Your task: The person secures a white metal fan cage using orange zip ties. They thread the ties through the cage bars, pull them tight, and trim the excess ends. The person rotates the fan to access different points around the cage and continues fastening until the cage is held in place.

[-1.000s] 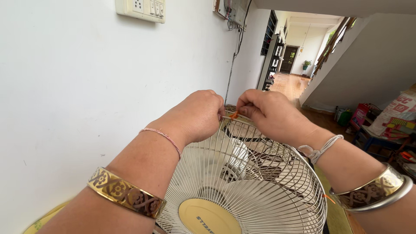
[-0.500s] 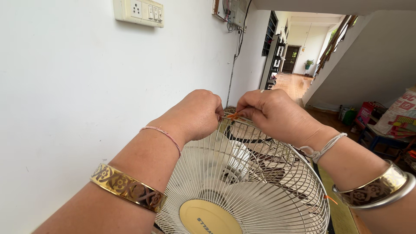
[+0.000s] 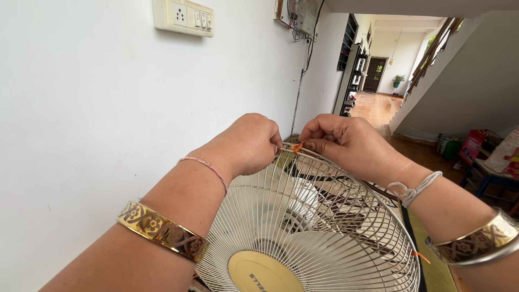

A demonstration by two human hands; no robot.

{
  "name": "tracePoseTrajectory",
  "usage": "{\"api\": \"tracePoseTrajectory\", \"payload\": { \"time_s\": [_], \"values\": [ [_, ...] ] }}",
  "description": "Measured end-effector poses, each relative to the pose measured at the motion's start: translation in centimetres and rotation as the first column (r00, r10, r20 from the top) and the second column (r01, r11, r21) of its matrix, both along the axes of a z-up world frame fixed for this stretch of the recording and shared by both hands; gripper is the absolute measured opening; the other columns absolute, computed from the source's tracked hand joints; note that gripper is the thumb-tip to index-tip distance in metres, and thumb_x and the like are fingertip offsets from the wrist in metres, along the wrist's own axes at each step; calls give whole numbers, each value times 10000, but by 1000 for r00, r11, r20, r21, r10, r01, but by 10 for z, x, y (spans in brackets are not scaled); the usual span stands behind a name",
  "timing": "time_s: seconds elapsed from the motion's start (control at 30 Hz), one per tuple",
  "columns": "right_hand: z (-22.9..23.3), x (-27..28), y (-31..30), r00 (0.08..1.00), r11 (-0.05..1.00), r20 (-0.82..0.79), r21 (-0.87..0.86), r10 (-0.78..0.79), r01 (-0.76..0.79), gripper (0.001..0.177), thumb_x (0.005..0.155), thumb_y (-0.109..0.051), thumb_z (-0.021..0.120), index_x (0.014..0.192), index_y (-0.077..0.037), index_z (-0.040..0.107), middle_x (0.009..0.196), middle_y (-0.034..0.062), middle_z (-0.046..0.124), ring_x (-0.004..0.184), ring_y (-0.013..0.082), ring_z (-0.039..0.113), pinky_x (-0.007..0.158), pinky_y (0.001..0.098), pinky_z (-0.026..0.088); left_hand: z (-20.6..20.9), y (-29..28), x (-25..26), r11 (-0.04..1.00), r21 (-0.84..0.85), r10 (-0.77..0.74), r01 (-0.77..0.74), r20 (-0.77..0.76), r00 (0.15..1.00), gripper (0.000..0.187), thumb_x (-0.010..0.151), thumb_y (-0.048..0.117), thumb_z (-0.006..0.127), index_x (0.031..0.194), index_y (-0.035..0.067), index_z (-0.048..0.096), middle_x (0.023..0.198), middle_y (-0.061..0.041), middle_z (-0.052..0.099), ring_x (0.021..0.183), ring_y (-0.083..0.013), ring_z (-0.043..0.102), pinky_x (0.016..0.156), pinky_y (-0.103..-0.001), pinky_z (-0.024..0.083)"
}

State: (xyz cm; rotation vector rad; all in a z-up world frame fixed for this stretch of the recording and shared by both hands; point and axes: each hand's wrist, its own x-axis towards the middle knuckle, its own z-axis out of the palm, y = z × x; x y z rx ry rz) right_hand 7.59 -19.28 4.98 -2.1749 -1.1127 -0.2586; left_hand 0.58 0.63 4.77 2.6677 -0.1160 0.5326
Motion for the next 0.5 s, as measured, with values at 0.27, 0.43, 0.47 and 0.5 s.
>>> {"api": "tracePoseTrajectory", "payload": {
  "time_s": [0.27,0.43,0.47,0.5],
  "values": [
    [17,-14,4,974,976,227,-216,16,34,231,889,-136,661,1092,-130,772,950,26,780,836,151,745,789,284,581,0,2,0,1000,10,-3,3,1,1000,230,868,38,596,978,90,791,1003,-124,762,875,-267,742,797,-377,596],
    [13,-15,7,924,966,382,-246,26,74,230,891,-53,592,1077,-94,722,1024,69,729,902,224,721,817,327,567,0,2,3,999,33,-7,7,-3,1000,233,868,44,604,994,96,792,1017,-112,764,890,-255,739,812,-368,590],
    [10,-15,7,904,963,427,-248,13,103,229,888,-33,575,1070,-84,705,1046,76,717,914,236,711,819,337,562,0,2,3,999,40,-13,13,4,1000,228,868,47,607,994,94,791,1020,-108,763,893,-253,734,818,-365,586],
    [9,-16,7,915,964,402,-244,-1,108,226,896,-35,558,1065,-86,699,1045,75,713,911,235,713,816,339,562,0,3,3,999,47,-17,16,12,1000,224,868,51,610,994,91,791,1023,-104,762,896,-251,730,823,-363,582]
  ]
}}
